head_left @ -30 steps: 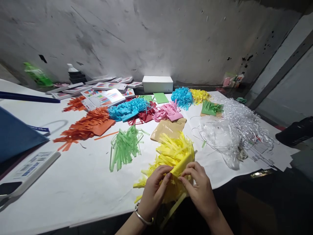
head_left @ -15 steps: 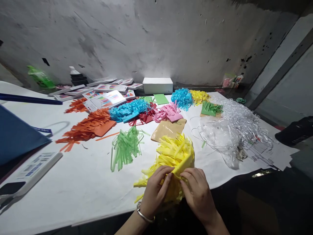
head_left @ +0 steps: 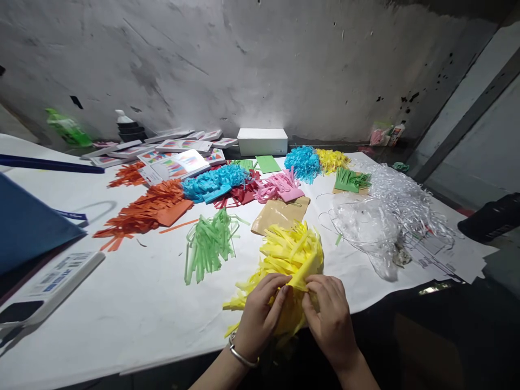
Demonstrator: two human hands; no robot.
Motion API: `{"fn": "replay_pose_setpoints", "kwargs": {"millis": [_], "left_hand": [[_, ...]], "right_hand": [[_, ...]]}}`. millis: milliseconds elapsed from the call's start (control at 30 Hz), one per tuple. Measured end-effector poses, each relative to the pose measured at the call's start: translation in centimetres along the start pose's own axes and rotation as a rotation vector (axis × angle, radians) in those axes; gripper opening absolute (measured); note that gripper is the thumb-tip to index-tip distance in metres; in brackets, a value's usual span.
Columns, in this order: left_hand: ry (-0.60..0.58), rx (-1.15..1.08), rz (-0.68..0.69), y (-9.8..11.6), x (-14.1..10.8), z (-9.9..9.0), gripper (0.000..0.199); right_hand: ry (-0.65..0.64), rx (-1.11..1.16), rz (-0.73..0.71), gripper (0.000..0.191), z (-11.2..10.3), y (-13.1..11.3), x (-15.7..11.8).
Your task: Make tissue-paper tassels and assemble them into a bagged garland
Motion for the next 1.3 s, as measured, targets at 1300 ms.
{"fn": "replay_pose_setpoints", "kwargs": {"millis": [1300], "left_hand": [[0.183, 0.282, 0.527, 4.4, 0.0, -4.7, 0.020]], "right_hand": [[0.193, 0.215, 0.450, 0.024, -0.3, 5.6, 1.9]]}}
Point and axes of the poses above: each hand's wrist, its own x-axis towards the middle knuckle, its own z-axis out of the palm, y = z × x, the point moved 6 cm from there along x, towards the middle knuckle, and after that the axes turned 6 degrees about z, right-handed, at the moved point
